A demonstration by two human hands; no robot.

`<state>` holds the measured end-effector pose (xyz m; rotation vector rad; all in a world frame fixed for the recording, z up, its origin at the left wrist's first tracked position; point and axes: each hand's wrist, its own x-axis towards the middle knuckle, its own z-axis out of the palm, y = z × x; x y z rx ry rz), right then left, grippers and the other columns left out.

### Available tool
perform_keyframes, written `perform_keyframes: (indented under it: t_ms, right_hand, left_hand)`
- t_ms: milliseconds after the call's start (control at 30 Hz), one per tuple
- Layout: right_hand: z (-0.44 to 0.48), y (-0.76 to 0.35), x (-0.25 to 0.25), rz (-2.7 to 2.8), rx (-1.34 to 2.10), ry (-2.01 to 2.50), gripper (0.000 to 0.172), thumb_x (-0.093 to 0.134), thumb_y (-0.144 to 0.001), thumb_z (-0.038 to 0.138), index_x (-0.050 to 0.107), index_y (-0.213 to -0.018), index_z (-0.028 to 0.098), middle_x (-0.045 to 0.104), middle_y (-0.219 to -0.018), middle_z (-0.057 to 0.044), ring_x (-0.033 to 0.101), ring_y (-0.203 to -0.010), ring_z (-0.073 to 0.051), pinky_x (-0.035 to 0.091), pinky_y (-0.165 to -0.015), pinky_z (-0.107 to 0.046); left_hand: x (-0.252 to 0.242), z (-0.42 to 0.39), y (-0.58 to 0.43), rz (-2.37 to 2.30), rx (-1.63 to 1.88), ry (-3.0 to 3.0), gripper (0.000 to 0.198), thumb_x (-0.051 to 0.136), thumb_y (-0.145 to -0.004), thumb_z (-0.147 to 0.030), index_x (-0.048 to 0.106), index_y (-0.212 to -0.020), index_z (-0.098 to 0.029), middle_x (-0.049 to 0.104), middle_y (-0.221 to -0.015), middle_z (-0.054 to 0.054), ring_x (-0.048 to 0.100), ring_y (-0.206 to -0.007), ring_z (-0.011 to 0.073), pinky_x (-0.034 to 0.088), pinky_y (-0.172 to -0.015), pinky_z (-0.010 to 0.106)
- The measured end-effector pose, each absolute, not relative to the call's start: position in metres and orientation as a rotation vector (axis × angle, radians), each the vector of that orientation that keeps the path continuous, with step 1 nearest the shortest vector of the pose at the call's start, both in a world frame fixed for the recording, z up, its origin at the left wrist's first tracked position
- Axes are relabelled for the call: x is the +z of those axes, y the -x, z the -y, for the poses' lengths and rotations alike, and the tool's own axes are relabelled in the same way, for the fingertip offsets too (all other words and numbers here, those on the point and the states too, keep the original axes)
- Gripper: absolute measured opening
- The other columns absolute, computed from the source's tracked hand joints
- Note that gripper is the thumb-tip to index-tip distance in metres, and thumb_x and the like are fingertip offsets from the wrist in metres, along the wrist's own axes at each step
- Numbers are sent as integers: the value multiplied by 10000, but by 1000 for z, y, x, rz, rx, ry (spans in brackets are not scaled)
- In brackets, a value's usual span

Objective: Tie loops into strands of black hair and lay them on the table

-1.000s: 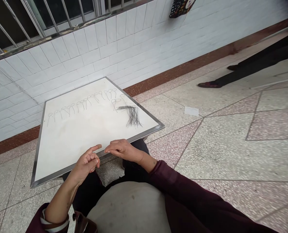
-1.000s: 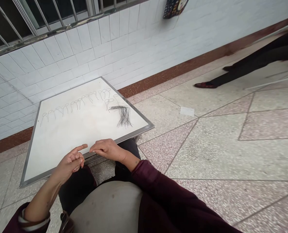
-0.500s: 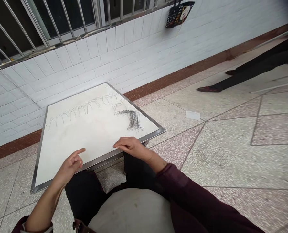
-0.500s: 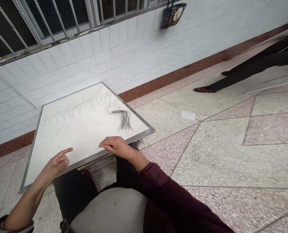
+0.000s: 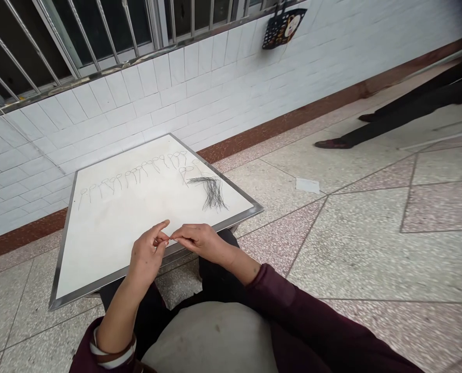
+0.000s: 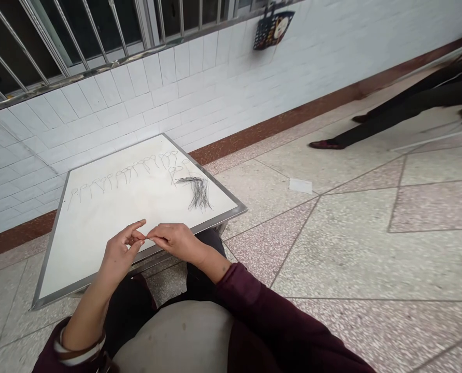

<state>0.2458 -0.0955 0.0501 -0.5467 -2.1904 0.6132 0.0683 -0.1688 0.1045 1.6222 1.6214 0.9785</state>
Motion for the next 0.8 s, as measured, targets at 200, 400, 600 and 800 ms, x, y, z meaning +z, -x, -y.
perform_keyframes:
  t_ms: [200, 400, 600, 800]
  right_hand:
    - [103, -243, 52, 2151, 633, 775, 97, 550, -880, 209, 609, -957, 195, 576, -630, 44, 484, -512, -83, 360, -522, -186]
    - [109, -235, 49, 2082, 589, 882, 87, 521, -845, 160, 584, -893, 197, 524, -593, 58, 446, -499, -80, 327, -525, -181]
    - [113, -229, 45, 2023, 595, 1015, 79, 508, -859, 182, 585, -867, 200, 518, -575, 57, 448, -481, -87, 306, -516, -192]
    - [115, -220, 38, 1999, 621, 1056, 83, 500, -889, 221, 582, -881, 210, 547, -603, 47, 492, -521, -104, 312, -533, -203]
  left_hand:
    - [106, 166, -69, -1729, 900, -1690, 545, 514, -824, -158, 507, -1343, -325, 681, -917, -15, 567, -738, 135, 437, -734, 272]
    - [104, 166, -74, -1771, 952, -1712, 531, 505, -839, -167, 507, -1343, -334, 717, -952, -11, 615, -845, 165, 456, -795, 305]
    - [99, 162, -80, -1764, 1027, -1659, 483, 548, -804, -147, 596, -1255, -311, 732, -929, -2, 648, -854, 178, 467, -797, 312]
    - [91, 155, -76, -1755, 1020, -1576, 497, 573, -778, -147, 592, -1253, -292, 711, -881, -10, 632, -788, 153, 472, -808, 301]
